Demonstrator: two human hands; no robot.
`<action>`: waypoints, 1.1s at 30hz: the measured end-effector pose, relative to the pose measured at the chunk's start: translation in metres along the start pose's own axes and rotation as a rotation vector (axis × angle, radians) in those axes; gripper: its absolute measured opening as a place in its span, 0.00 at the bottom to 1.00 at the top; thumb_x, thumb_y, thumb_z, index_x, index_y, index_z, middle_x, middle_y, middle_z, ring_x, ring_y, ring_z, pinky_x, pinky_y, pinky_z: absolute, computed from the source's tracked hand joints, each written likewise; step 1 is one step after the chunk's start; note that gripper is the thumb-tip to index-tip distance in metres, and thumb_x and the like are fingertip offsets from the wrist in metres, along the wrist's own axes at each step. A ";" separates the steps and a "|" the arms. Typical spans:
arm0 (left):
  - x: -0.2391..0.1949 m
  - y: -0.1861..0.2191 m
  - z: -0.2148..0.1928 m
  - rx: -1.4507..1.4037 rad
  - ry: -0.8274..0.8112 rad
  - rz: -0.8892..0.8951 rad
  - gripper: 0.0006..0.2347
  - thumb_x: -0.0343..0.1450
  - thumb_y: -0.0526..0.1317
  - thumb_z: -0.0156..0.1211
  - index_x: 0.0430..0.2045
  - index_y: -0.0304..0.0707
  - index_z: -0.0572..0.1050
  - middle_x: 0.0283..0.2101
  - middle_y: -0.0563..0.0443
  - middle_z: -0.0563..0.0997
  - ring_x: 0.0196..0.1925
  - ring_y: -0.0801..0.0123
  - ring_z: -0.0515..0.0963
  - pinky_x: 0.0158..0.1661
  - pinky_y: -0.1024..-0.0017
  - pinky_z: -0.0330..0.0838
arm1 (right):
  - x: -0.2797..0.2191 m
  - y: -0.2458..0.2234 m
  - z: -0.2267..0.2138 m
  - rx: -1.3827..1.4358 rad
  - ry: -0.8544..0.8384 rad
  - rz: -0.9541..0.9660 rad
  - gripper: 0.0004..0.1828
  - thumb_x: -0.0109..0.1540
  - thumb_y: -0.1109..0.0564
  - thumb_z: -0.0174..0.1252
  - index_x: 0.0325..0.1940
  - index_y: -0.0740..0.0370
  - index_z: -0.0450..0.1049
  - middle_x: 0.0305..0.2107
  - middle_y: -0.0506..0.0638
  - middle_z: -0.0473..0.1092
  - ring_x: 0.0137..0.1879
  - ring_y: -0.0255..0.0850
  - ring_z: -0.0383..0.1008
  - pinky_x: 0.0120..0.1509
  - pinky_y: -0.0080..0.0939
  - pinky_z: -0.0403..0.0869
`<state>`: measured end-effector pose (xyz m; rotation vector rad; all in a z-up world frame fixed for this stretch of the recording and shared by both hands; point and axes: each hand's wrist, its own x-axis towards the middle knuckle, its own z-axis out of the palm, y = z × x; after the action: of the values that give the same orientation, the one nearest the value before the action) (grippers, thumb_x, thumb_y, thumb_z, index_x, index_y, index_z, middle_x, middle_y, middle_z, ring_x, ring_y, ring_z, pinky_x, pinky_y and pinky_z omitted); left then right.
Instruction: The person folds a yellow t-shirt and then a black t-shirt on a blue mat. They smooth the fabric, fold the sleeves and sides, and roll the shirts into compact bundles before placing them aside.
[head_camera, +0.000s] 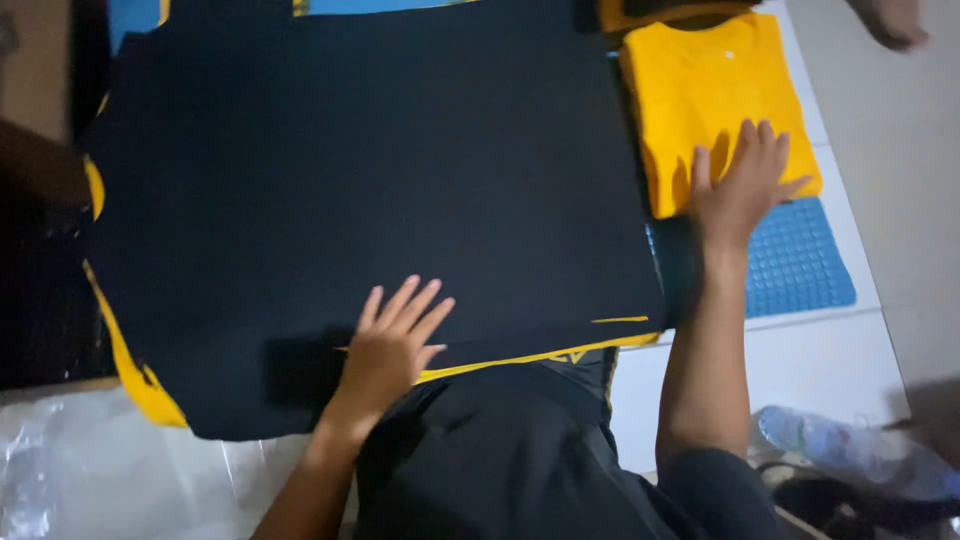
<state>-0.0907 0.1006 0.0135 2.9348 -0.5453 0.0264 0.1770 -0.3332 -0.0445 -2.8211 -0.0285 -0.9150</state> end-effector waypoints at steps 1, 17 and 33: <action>-0.011 -0.013 0.007 -0.002 0.004 -0.024 0.29 0.69 0.49 0.63 0.68 0.57 0.65 0.73 0.51 0.64 0.75 0.51 0.59 0.67 0.40 0.53 | -0.003 -0.018 -0.011 0.011 -0.005 -0.021 0.31 0.72 0.43 0.68 0.72 0.57 0.66 0.65 0.59 0.63 0.71 0.65 0.55 0.58 0.91 0.49; -0.066 -0.078 -0.006 -0.180 0.335 -0.031 0.04 0.75 0.45 0.60 0.36 0.54 0.80 0.35 0.57 0.77 0.41 0.63 0.80 0.43 0.65 0.73 | -0.145 -0.257 -0.104 0.572 -0.352 -0.753 0.12 0.65 0.51 0.60 0.52 0.51 0.77 0.36 0.46 0.68 0.43 0.45 0.70 0.46 0.43 0.67; -0.040 -0.078 -0.009 -0.108 0.356 0.018 0.10 0.73 0.47 0.63 0.26 0.46 0.72 0.25 0.55 0.67 0.28 0.64 0.74 0.33 0.67 0.71 | -0.129 -0.241 -0.116 0.310 -0.311 -0.561 0.12 0.65 0.58 0.55 0.50 0.50 0.79 0.36 0.49 0.68 0.41 0.48 0.68 0.40 0.47 0.61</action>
<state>-0.1005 0.1878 0.0090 2.7281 -0.4971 0.4941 -0.0128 -0.1113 0.0112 -2.6547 -0.9505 -0.4812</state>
